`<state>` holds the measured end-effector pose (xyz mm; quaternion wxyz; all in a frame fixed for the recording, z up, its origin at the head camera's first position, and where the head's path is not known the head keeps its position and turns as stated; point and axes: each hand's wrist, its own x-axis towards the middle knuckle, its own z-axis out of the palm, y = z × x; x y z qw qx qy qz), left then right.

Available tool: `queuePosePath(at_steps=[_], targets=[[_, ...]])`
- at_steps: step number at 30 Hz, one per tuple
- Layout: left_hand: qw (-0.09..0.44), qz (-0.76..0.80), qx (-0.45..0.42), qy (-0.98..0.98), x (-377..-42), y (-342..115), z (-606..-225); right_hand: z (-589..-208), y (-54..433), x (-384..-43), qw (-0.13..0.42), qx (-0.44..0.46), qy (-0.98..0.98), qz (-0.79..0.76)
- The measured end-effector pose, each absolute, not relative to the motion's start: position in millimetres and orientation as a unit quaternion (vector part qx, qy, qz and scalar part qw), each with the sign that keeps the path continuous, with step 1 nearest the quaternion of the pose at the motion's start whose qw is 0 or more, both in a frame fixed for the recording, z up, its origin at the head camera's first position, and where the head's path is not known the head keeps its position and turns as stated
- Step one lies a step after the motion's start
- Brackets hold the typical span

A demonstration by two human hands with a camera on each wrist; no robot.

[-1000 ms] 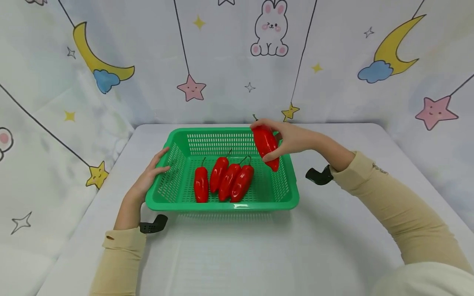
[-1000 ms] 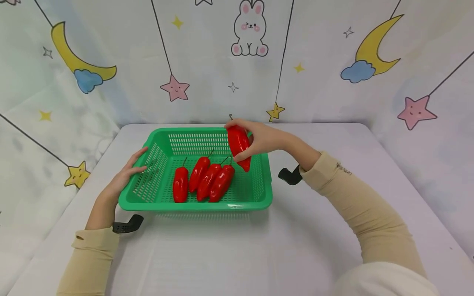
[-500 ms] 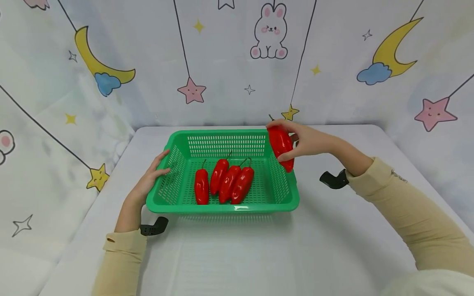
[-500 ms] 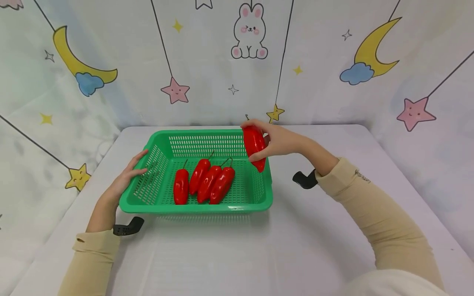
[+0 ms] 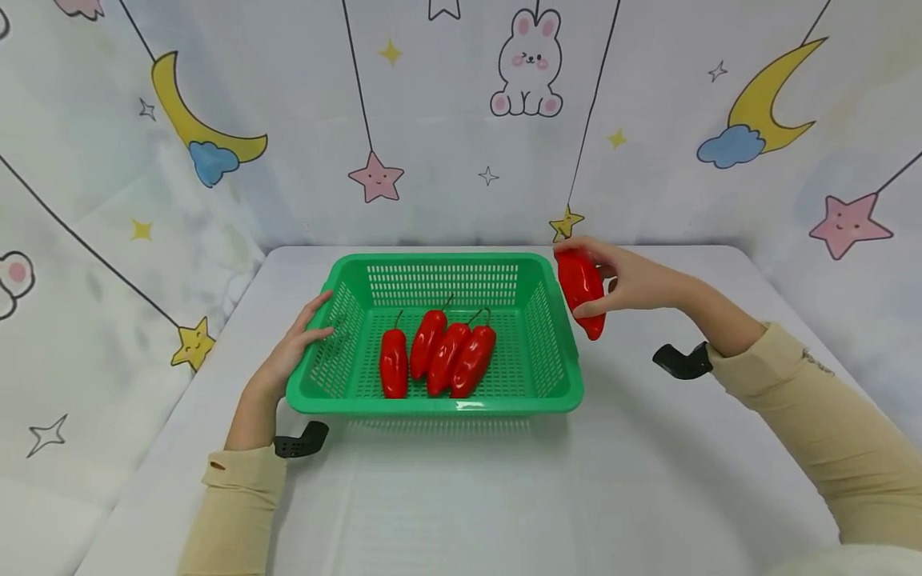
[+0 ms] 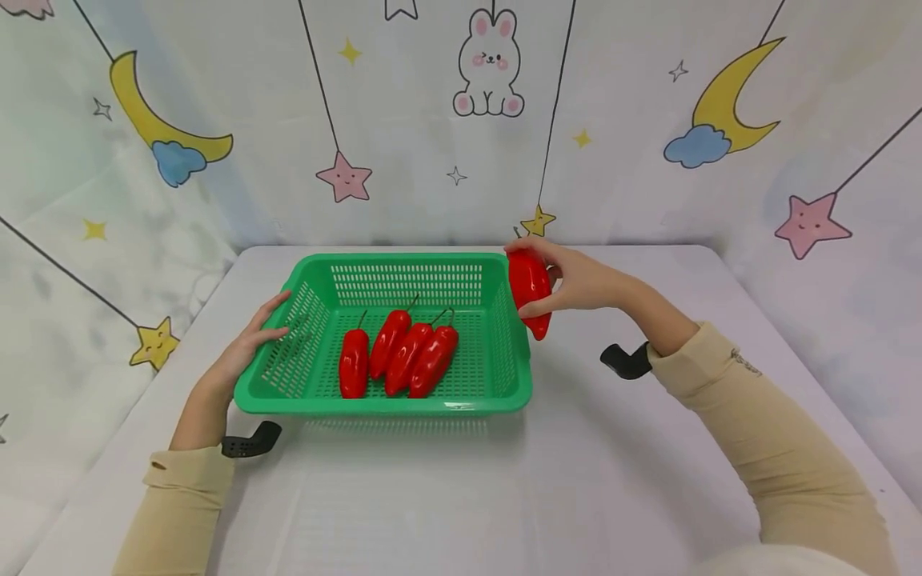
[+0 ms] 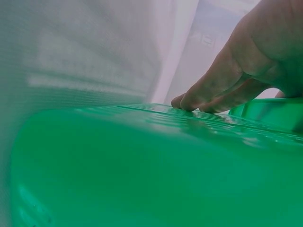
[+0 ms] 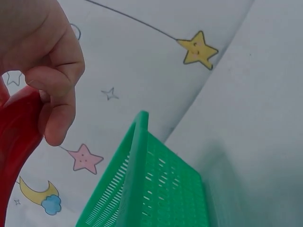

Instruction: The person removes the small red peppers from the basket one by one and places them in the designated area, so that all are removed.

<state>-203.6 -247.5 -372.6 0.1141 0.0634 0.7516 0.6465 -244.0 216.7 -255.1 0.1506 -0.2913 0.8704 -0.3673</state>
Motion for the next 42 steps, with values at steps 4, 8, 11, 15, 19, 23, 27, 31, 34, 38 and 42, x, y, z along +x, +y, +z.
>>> queuePosePath(at_steps=[4,8,11,15,19,23,27,31,34,38,42], targets=[[0.115,0.646,0.063,0.752,-203,-248,-373,-257,223,-243,0.150,-0.288,0.870,-0.371],[0.116,0.647,0.063,0.751,-204,-248,-373,-257,228,-242,0.144,-0.279,0.875,-0.368],[0.118,0.647,0.063,0.750,-204,-248,-372,-258,231,-241,0.140,-0.274,0.879,-0.365],[0.119,0.647,0.062,0.750,-203,-249,-371,-258,234,-241,0.137,-0.268,0.881,-0.365],[0.120,0.647,0.063,0.751,-203,-249,-370,-259,236,-241,0.136,-0.261,0.882,-0.367],[0.121,0.648,0.064,0.749,-203,-249,-370,-261,238,-241,0.143,-0.254,0.881,-0.371],[0.121,0.650,0.066,0.748,-203,-249,-371,-265,241,-242,0.152,-0.245,0.881,-0.376],[0.123,0.650,0.066,0.747,-203,-249,-372,-268,245,-244,0.153,-0.241,0.882,-0.375],[0.124,0.650,0.065,0.747,-203,-249,-372,-270,248,-244,0.152,-0.239,0.884,-0.372],[0.124,0.651,0.062,0.747,-203,-249,-372,-272,250,-245,0.154,-0.237,0.884,-0.373],[0.122,0.653,0.061,0.745,-203,-248,-372,-274,252,-246,0.158,-0.232,0.883,-0.377]])
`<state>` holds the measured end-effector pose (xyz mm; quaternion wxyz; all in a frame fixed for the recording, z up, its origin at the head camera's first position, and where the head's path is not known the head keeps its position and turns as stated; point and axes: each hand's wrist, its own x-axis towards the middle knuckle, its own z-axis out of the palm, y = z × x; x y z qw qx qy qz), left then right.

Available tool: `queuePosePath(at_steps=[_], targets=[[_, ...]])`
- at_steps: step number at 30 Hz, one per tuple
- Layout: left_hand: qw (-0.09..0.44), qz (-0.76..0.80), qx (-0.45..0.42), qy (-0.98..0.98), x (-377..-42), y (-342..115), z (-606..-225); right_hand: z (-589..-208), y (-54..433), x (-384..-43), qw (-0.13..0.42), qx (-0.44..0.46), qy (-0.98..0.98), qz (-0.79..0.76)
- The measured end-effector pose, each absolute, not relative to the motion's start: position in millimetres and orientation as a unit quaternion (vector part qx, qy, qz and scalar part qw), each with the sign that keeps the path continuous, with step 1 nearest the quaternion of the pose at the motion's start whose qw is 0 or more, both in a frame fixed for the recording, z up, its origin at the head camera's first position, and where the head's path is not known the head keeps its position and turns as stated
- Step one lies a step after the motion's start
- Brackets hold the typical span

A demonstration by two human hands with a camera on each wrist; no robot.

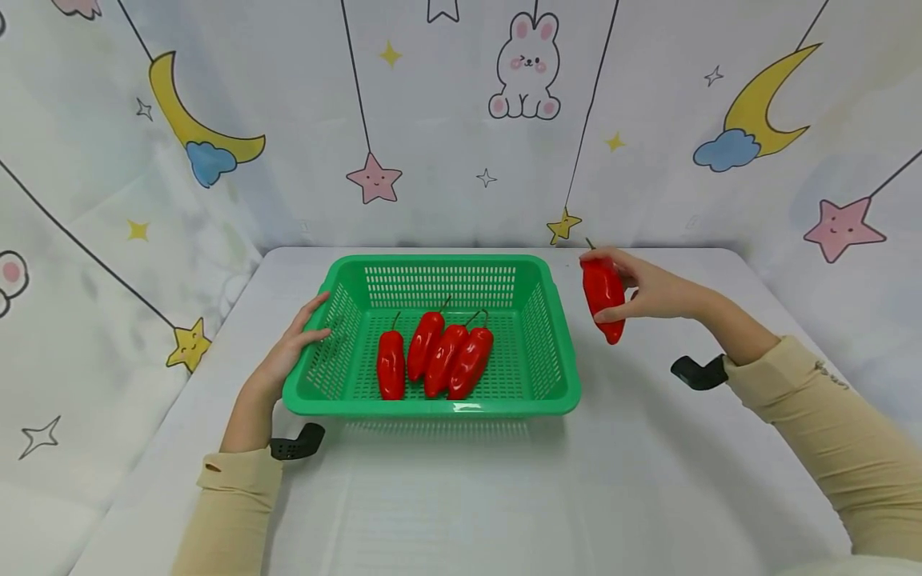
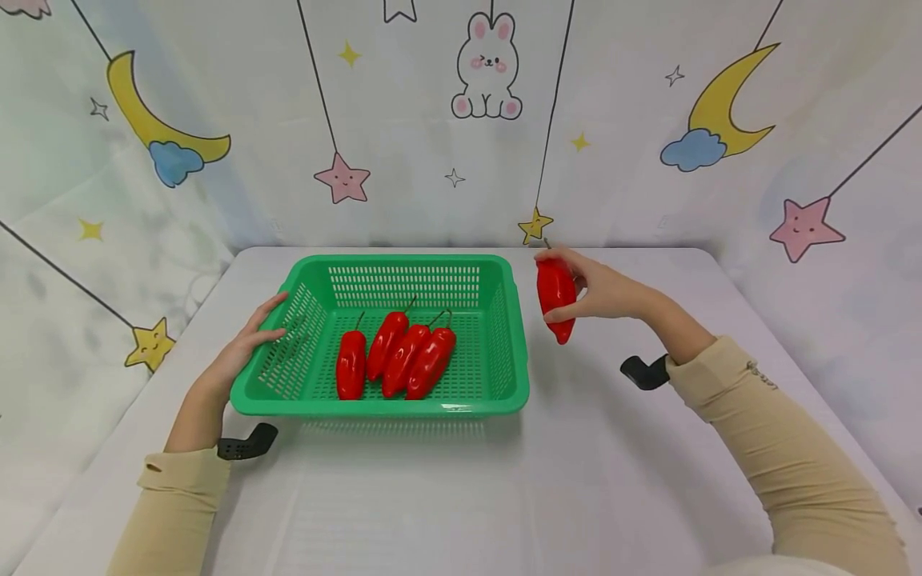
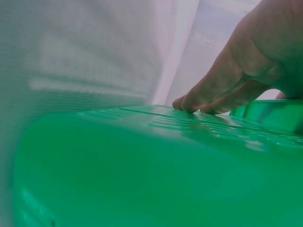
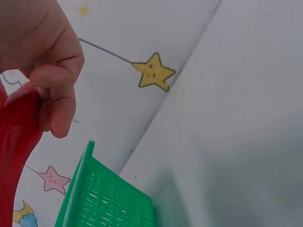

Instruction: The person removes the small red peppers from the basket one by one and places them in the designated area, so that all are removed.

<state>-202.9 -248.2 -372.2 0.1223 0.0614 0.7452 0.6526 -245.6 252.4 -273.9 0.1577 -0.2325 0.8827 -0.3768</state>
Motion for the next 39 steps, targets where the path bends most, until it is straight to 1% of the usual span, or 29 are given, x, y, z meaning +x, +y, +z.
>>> queuePosePath(at_steps=[14,39], targets=[[0.121,0.654,0.061,0.744,-202,-248,-374,-281,261,-247,0.156,-0.228,0.889,-0.366],[0.125,0.651,0.061,0.747,-201,-249,-371,-297,272,-251,0.170,-0.218,0.883,-0.380]])
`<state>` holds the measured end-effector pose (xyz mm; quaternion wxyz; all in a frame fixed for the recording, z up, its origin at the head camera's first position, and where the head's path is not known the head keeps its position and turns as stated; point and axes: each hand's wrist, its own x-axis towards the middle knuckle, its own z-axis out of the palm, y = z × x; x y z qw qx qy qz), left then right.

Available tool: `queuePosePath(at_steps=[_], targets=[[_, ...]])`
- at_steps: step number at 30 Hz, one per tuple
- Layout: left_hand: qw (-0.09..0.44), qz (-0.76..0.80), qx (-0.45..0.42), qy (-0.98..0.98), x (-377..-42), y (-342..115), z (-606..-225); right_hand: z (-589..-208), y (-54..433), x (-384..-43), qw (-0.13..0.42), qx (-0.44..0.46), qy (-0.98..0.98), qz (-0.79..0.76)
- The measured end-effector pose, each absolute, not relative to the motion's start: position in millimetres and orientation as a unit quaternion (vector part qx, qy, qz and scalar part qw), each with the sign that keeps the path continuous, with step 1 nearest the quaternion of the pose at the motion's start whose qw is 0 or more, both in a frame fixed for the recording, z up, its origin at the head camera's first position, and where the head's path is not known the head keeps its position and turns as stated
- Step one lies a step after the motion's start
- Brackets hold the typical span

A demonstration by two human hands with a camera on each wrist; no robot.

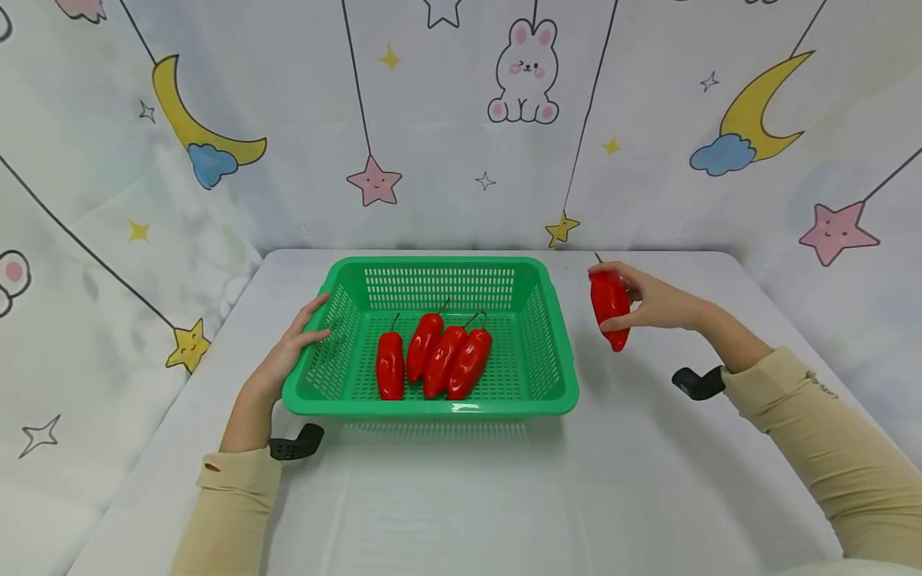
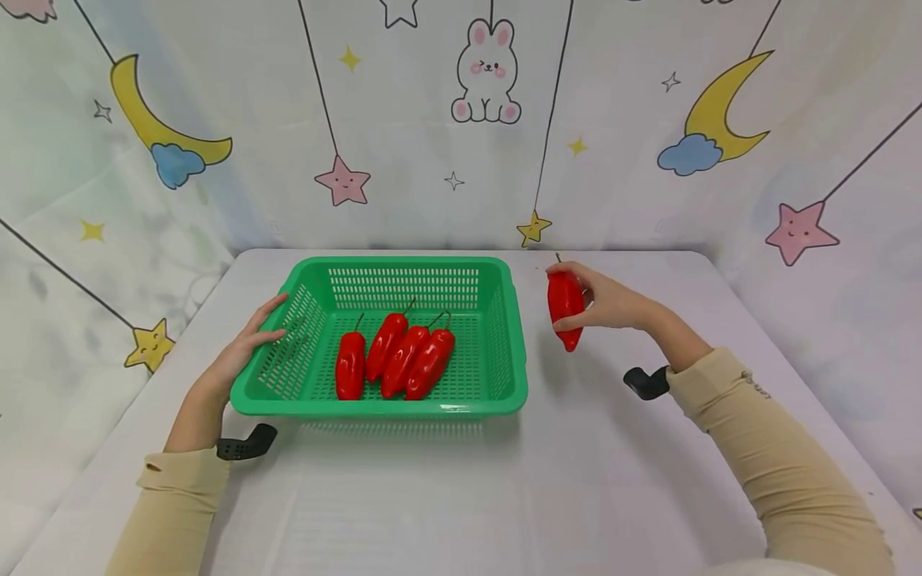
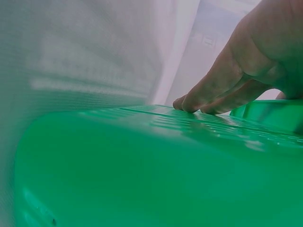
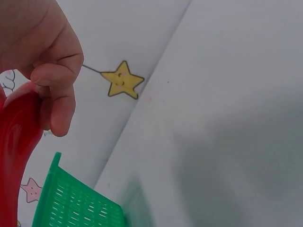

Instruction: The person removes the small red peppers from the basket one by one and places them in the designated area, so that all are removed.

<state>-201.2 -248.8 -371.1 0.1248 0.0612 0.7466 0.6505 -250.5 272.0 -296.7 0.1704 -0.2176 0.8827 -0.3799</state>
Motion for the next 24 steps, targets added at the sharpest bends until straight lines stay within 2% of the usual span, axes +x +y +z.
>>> queuePosePath(at_steps=[24], targets=[[0.120,0.656,0.071,0.741,-203,-248,-372,-320,278,-256,0.186,-0.202,0.878,-0.392]])
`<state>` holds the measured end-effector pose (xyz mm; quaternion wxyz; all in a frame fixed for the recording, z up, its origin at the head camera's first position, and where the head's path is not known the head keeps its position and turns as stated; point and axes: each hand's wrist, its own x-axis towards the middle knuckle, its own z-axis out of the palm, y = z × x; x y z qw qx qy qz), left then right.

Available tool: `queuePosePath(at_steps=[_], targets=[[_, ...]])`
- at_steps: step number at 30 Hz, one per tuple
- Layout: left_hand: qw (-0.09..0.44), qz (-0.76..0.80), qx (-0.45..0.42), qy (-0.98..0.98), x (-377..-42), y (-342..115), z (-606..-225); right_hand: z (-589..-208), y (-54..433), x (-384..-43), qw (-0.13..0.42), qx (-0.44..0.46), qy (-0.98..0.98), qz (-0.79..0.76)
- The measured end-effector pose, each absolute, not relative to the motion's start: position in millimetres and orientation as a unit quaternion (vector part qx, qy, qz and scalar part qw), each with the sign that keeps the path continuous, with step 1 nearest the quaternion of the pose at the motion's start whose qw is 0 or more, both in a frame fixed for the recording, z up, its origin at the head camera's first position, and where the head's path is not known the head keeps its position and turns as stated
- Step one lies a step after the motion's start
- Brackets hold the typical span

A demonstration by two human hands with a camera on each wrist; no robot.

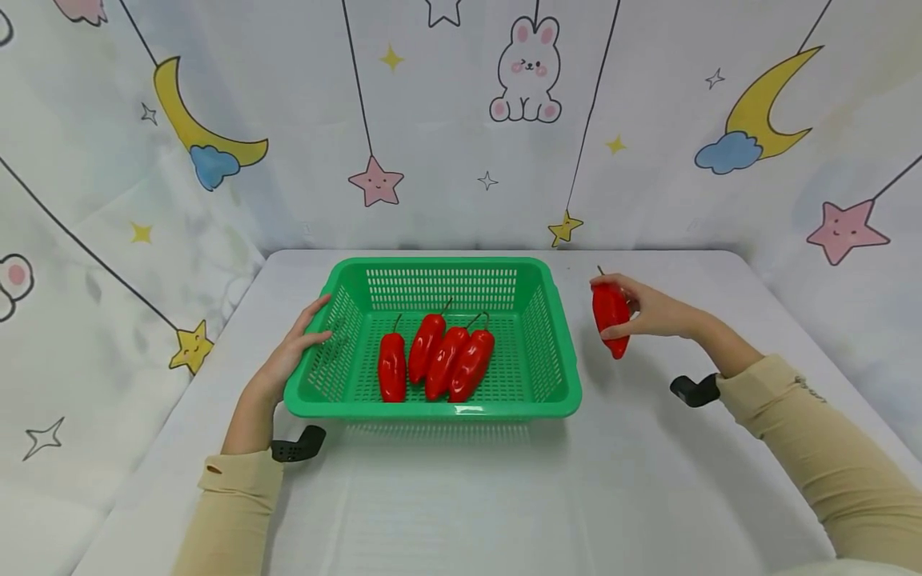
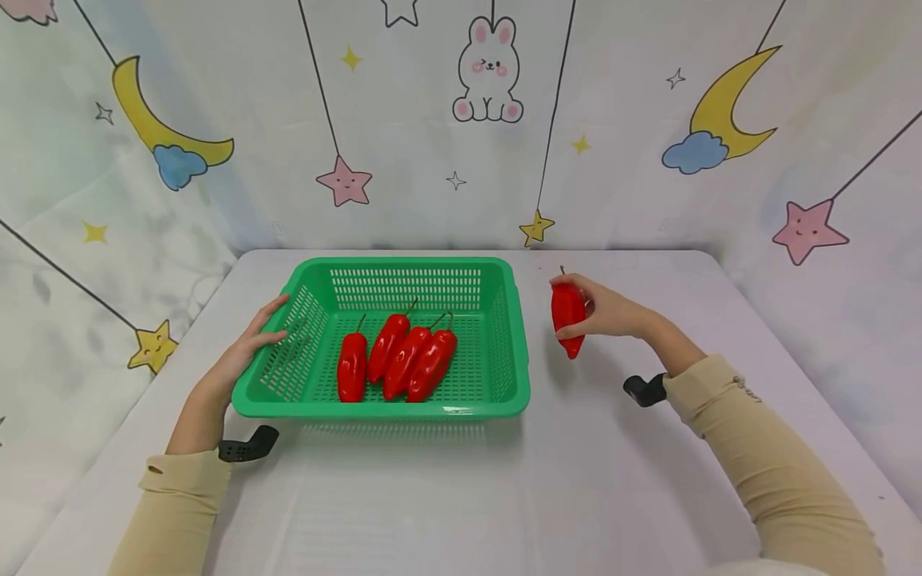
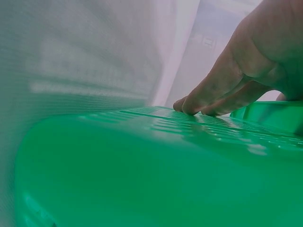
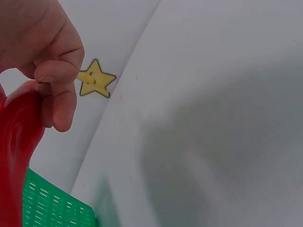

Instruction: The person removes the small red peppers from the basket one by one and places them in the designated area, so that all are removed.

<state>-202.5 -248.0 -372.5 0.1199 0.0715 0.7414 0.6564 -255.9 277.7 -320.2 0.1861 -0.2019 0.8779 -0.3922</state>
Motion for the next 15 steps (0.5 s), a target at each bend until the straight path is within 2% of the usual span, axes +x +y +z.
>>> queuePosePath(at_steps=[15], targets=[[0.115,0.653,0.074,0.745,-203,-249,-374,-342,284,-263,0.208,-0.185,0.877,-0.392]])
